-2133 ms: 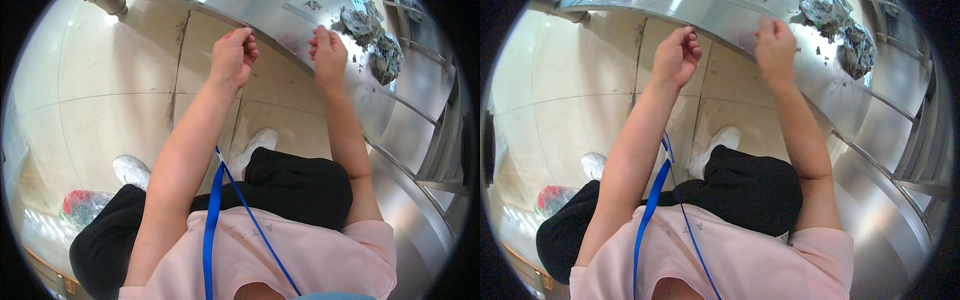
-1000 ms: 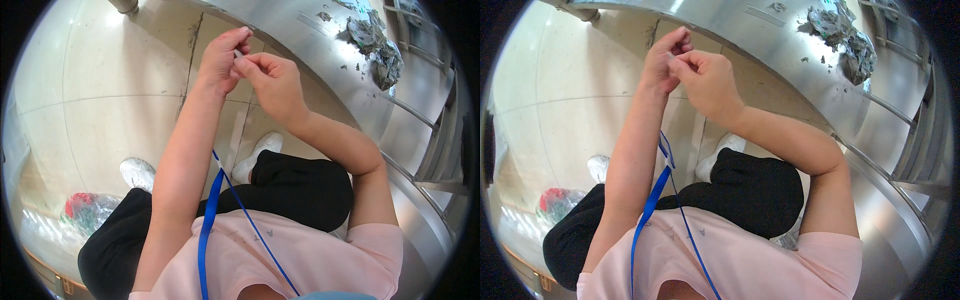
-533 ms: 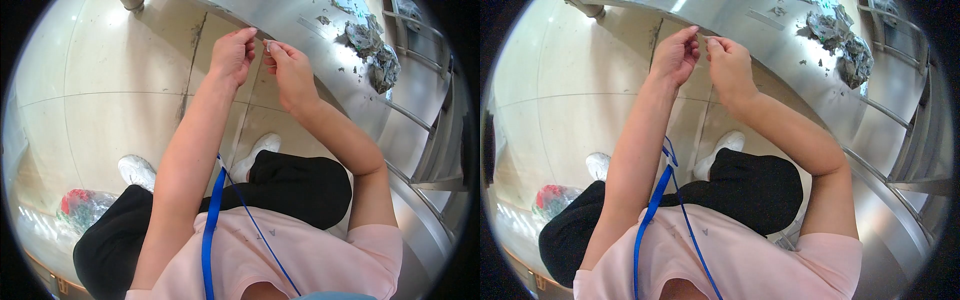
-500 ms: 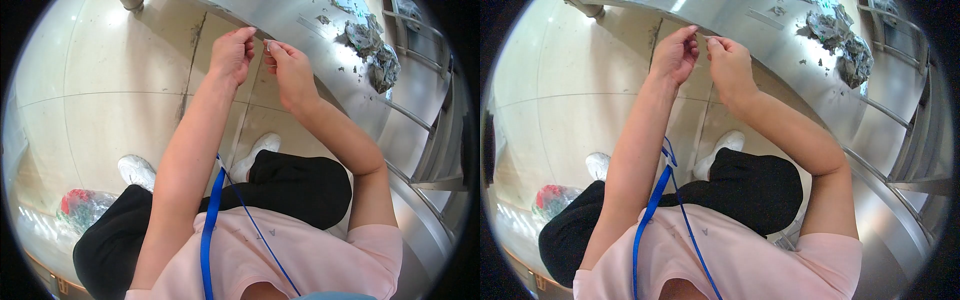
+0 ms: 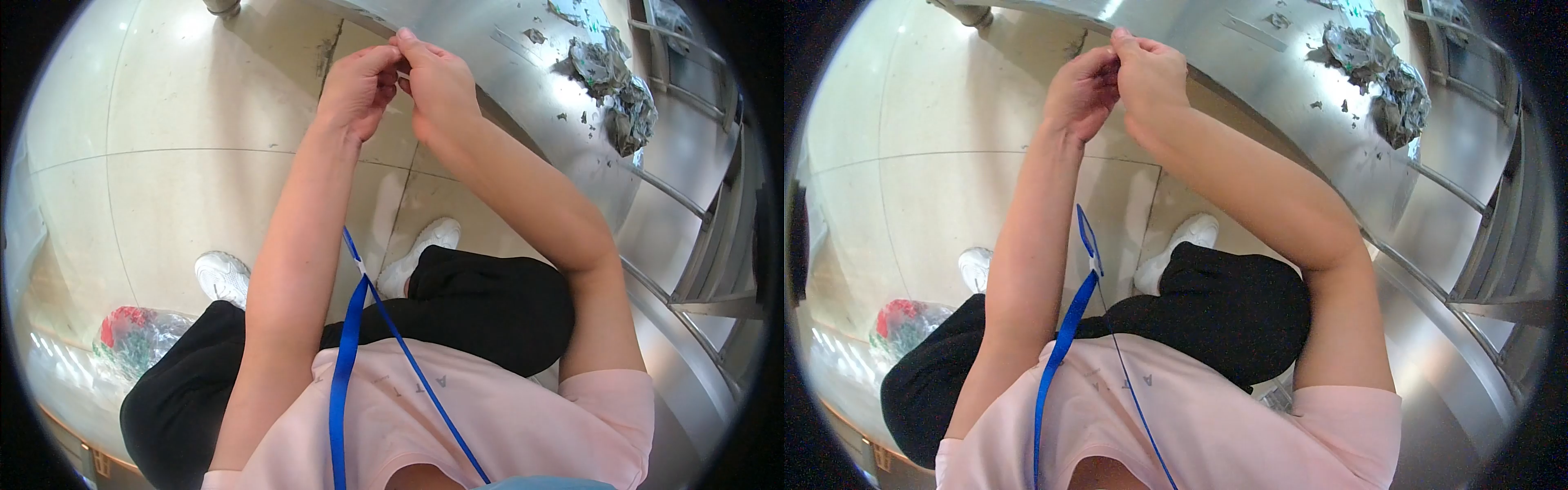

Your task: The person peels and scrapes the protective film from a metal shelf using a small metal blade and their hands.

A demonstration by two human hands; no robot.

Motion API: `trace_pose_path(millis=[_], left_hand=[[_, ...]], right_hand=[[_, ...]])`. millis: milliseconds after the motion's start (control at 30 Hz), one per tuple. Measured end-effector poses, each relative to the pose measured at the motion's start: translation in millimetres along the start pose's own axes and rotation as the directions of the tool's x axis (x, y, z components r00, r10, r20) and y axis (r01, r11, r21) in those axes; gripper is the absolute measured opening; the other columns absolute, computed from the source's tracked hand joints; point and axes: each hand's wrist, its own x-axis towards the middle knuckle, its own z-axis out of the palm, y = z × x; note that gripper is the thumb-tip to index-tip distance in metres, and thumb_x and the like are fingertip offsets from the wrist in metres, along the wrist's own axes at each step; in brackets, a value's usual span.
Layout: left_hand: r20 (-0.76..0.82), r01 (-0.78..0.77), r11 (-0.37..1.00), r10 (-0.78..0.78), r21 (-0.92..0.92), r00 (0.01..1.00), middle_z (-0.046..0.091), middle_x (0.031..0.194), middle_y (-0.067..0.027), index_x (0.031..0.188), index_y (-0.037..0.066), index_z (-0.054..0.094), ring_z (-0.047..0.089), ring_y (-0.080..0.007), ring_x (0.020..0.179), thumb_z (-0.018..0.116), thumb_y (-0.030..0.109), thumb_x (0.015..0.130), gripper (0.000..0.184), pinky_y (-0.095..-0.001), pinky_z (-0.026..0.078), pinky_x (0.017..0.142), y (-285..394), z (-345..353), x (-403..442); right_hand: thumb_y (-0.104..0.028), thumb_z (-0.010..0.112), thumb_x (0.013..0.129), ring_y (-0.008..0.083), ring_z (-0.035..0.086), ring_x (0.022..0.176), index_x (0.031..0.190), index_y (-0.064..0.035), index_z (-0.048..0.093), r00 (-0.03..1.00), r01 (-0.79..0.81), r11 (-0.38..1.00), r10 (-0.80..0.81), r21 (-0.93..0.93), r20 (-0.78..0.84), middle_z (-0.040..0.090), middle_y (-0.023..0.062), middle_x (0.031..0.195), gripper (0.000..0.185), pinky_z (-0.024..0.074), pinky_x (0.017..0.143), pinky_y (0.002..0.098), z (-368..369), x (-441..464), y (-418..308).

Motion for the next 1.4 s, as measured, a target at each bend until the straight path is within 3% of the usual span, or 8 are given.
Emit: trace_pose_path(millis=[167,367,467,667,867,967,1167,1400], left_hand=[[0.049,-0.046,0.996,0.050,-0.081,0.998,0.053,0.071,0.0006,0.084,0.003,0.060,0.045,-0.0085,0.063,0.055,0.018,0.083,0.016,-0.0235,0.038,0.056,8.3,-24.2,-1.9],[0.164,0.040,0.984,-0.011,-0.171,0.986,0.055,0.085,-0.0066,0.094,-0.002,0.059,0.052,-0.0161,0.079,0.049,0.029,0.090,0.033,-0.0275,0.044,0.072,20.9,-23.1,-6.3],[0.189,0.030,0.969,0.017,-0.243,0.982,0.056,0.086,-0.0059,0.094,0.000,0.059,0.052,-0.0161,0.079,0.046,0.028,0.091,0.031,-0.0294,0.044,0.073,12.4,-21.7,-0.1],[0.456,0.174,0.914,0.013,-0.366,0.890,0.061,0.089,-0.0067,0.096,0.001,0.058,0.057,-0.0186,0.092,0.043,0.026,0.094,0.029,-0.0301,0.047,0.080,0.1,6.4,-10.6],[0.400,-0.007,0.997,0.038,-0.077,0.916,0.062,0.094,-0.0059,0.105,-0.002,0.058,0.060,-0.0124,0.082,0.053,0.015,0.090,0.023,-0.0238,0.049,0.069,-19.5,56.7,-15.4],[0.308,-0.097,0.995,0.087,0.016,0.948,0.063,0.090,-0.0065,0.102,-0.002,0.059,0.060,-0.0122,0.078,0.058,0.012,0.086,0.021,-0.0230,0.049,0.067,-32.1,78.9,-18.3],[0.132,-0.210,0.963,0.189,0.170,0.973,0.063,0.084,-0.0069,0.098,-0.003,0.061,0.059,-0.0125,0.073,0.057,0.011,0.087,0.018,-0.0227,0.049,0.066,-65.1,120.6,-23.6],[0.294,-0.138,0.990,0.136,-0.011,0.946,0.056,0.106,-0.0103,0.118,-0.002,0.047,0.057,-0.0144,0.088,0.044,0.013,0.093,0.030,-0.0277,0.050,0.074,-94.2,143.4,-20.1]], right_hand=[[-0.019,0.060,0.084,0.0096,0.053,0.078,0.088,-0.0007,0.064,0.992,0.122,0.983,-0.117,-0.139,0.043,0.062,0.0025,0.081,0.019,0.0405,0.070,0.0251,11.0,-2.6,2.3],[-0.014,0.057,0.085,0.0062,0.052,0.079,0.093,0.0029,0.063,0.840,0.523,0.712,-0.339,-0.468,0.423,0.061,0.0033,0.080,0.020,0.0414,0.065,0.0207,7.5,-31.5,14.1],[-0.013,0.057,0.082,0.0244,0.060,0.077,0.092,0.0016,0.064,0.766,0.638,0.656,-0.487,-0.403,0.419,0.063,0.0131,0.088,0.019,0.0465,0.072,0.0302,-1.3,-32.7,9.8],[-0.011,0.053,0.083,0.0310,0.043,0.112,0.103,-0.0008,0.061,0.650,0.760,0.519,-0.620,-0.392,0.439,0.051,0.0160,0.117,0.023,0.0367,0.092,0.0370,-51.9,-11.3,-1.5],[-0.013,0.054,0.082,0.0382,0.032,0.122,0.115,-0.0033,0.055,0.334,0.753,-0.194,-0.710,-0.629,0.619,0.038,0.0171,0.133,0.035,0.0278,0.098,0.0454,-104.5,-7.8,-10.0],[-0.016,0.055,0.081,0.0382,0.030,0.123,0.116,-0.0041,0.054,0.325,0.624,-0.327,-0.718,-0.710,0.616,0.035,0.0160,0.135,0.037,0.0271,0.098,0.0469,-128.0,-9.8,-13.7],[-0.013,0.060,0.078,0.0325,0.046,0.109,0.113,-0.0051,0.056,0.299,0.672,-0.108,-0.865,-0.732,0.402,0.051,0.0131,0.117,0.036,0.0371,0.091,0.0411,-176.4,-4.7,-24.6],[-0.003,0.065,0.073,0.0251,0.056,0.077,0.093,-0.0042,0.064,0.217,0.838,-0.168,-0.770,-0.519,0.600,0.060,0.0098,0.089,0.020,0.0466,0.067,0.0330,-206.3,16.7,-51.1]])
